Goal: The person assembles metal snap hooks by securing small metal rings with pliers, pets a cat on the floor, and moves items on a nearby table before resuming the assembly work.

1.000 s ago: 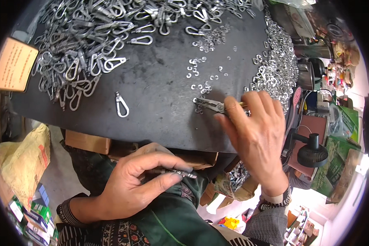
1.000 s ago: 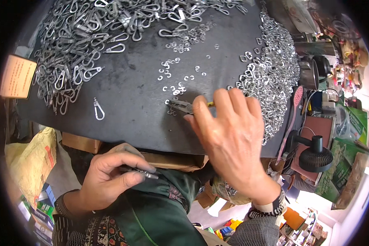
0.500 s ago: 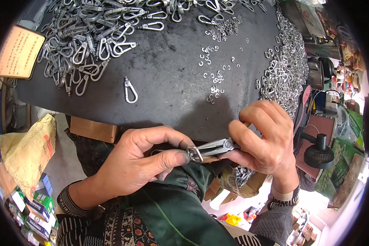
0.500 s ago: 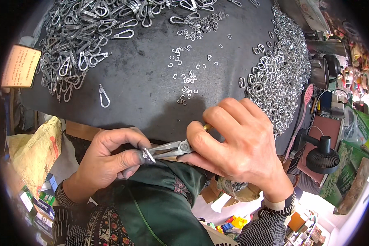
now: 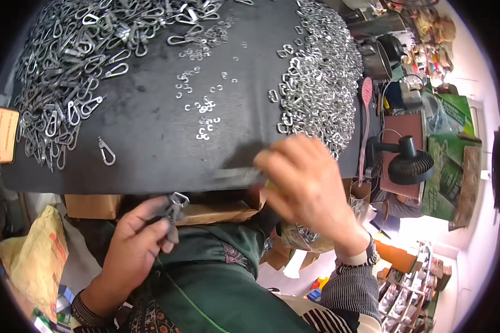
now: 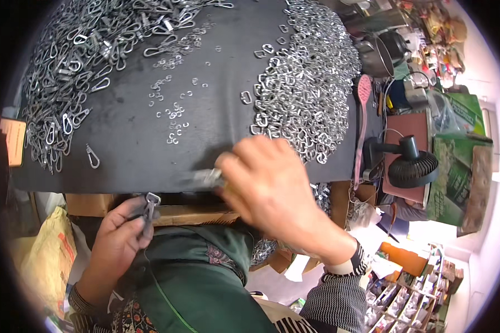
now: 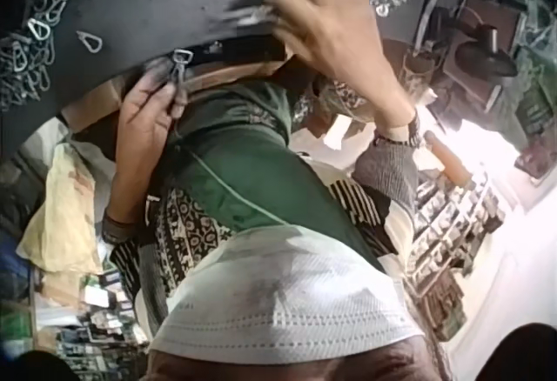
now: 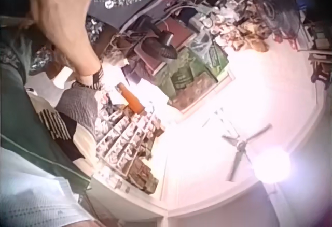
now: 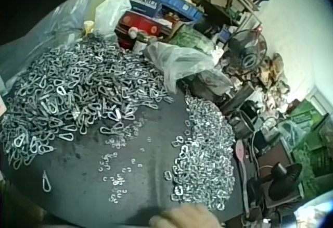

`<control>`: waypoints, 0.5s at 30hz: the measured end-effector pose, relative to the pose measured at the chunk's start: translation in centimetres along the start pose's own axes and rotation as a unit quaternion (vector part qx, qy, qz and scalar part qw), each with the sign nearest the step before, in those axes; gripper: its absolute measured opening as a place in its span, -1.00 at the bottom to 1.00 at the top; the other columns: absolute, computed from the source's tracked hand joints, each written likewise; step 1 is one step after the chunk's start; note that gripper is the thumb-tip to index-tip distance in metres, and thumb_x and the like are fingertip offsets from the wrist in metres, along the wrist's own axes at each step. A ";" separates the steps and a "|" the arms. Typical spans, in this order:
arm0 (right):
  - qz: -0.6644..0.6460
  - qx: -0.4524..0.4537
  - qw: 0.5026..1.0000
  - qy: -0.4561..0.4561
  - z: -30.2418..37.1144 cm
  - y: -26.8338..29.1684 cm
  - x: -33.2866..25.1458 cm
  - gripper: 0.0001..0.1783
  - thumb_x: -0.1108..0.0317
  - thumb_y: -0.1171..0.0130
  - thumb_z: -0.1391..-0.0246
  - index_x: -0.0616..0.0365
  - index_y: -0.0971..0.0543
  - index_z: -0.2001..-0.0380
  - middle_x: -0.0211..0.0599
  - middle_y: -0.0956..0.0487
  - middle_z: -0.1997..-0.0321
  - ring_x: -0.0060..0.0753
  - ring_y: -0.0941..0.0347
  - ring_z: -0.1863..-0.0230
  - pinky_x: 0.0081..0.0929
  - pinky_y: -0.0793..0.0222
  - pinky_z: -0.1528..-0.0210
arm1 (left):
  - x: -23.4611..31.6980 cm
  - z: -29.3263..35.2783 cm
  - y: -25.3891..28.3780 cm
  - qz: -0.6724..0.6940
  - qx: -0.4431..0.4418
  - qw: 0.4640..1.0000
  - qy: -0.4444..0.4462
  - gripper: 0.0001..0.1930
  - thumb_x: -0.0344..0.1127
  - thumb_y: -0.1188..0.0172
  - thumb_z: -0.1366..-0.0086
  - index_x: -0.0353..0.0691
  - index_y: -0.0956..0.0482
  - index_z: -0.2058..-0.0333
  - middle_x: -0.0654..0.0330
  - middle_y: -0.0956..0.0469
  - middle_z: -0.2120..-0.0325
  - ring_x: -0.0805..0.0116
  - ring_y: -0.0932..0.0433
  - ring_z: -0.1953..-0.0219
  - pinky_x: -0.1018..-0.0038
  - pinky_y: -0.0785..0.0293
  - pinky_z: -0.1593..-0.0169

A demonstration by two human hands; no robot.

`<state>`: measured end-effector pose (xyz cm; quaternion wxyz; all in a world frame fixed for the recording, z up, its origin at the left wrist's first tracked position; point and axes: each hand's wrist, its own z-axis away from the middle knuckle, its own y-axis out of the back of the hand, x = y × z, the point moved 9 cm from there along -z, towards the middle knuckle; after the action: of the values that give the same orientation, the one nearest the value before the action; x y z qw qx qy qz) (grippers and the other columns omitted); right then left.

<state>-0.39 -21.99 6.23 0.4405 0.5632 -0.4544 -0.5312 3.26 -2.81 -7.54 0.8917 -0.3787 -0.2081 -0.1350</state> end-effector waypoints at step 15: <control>0.130 0.134 0.974 -0.125 -1.2 0.5 7.9 -0.81 0.52 -0.26 0.19 0.17 -0.48 0.44 -0.23 -0.47 0.45 -0.16 -0.49 0.35 -0.25 -0.38 0.31 | -1.4 0.0 -3.4 0.000 -0.146 0.987 0.062 -0.59 -0.52 0.20 -0.46 -0.41 -0.23 -0.26 -0.17 -0.42 -0.08 -0.01 -0.50 -0.13 0.20 -0.45 -0.23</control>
<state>0.94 -29.84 5.18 0.3658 0.4822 -0.6428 -0.4696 0.71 -5.04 -6.08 0.8379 -0.4958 -0.1308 -0.1873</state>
